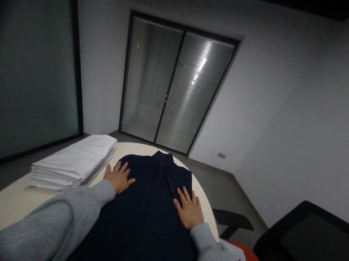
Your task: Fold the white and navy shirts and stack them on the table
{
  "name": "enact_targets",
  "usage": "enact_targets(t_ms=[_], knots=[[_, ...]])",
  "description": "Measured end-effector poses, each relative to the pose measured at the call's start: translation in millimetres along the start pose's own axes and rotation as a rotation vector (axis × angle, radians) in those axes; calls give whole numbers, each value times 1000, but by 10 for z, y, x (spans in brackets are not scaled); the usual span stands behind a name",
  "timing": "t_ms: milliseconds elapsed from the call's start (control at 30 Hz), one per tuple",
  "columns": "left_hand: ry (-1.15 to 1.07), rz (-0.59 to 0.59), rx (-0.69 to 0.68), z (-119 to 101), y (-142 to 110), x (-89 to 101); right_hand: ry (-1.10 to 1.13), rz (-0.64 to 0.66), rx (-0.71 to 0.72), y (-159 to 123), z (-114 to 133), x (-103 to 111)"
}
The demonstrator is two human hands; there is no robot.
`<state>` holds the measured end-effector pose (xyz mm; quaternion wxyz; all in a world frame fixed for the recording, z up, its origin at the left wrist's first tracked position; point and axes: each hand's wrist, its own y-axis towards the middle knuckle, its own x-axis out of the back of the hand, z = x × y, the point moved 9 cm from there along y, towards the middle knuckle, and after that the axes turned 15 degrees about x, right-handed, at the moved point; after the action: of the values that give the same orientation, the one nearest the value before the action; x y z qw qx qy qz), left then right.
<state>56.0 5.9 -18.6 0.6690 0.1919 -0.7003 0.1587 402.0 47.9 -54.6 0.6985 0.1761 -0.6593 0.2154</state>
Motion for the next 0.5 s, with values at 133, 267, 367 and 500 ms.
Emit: enact_targets(t_ms=[133, 267, 367, 500], knots=[[-101, -151, 71, 244, 156, 335, -17, 30, -3, -96, -119, 12], [-182, -213, 132, 387, 252, 514, -40, 67, -28, -160, -130, 99], [-260, -237, 193, 467, 277, 483, -91, 65, -64, -117, 36, 304], [-368, -199, 253, 506, 320, 336, -110, 10, 103, 304, 814, 590]])
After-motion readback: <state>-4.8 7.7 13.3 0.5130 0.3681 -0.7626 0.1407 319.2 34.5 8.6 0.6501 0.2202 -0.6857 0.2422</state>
